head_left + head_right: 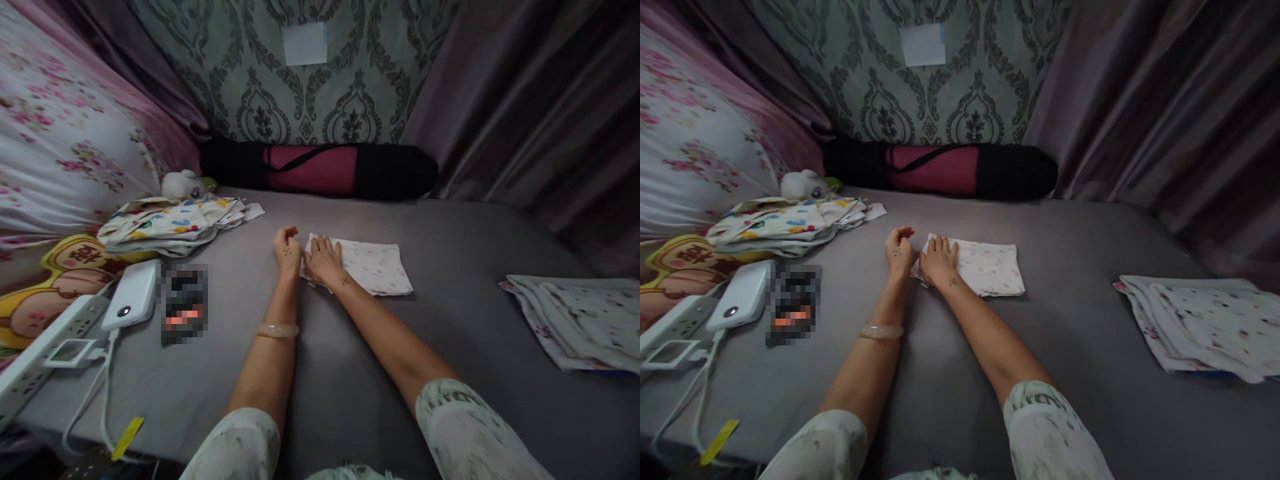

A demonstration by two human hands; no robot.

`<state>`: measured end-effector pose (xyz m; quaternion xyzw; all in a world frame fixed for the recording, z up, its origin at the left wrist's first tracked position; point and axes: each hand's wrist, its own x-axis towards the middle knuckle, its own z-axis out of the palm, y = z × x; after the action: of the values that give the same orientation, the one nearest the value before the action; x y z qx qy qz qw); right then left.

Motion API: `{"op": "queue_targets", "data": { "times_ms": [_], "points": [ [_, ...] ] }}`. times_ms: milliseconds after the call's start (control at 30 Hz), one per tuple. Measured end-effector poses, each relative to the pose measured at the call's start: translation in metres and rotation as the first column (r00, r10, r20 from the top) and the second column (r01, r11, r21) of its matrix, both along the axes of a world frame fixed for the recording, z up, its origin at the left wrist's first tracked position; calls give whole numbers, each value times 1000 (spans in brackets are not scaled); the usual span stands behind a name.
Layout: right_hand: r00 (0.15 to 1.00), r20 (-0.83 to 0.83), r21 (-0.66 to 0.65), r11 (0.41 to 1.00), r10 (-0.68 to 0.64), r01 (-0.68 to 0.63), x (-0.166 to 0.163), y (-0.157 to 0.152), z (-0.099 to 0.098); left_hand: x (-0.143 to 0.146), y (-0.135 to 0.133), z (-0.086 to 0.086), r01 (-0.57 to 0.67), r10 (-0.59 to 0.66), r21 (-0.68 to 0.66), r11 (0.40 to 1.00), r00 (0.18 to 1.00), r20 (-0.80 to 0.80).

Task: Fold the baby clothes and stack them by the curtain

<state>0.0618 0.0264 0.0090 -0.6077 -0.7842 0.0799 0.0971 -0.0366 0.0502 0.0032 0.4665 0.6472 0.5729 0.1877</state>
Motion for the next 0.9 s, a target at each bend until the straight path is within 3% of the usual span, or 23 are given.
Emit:
{"op": "queue_targets", "data": {
  "times_ms": [300,400,500,667,800,900],
  "points": [
    [997,-10,90,993,74,-73,-13,0,-10,-3,0,-2,-16,16,-4,1000,1000,-23],
    [995,-50,49,995,91,-88,-10,3,-8,-4,1,-4,-3,3,-16,1000,999,-43],
    [981,-164,-6,995,102,-104,2,7,0,-4,-1,-4,-12,-1,-111,994,993,-116],
    [957,-291,103,994,5,26,70,12,12,-1,-8,0,-43,-69,-378,925,959,-277],
    [897,-349,45,951,-270,304,156,10,17,1,-14,7,-56,-130,-494,867,934,-334],
    [850,-297,-51,896,-436,441,215,3,17,0,-18,13,-53,-172,-534,844,916,-362]
  ]
}}
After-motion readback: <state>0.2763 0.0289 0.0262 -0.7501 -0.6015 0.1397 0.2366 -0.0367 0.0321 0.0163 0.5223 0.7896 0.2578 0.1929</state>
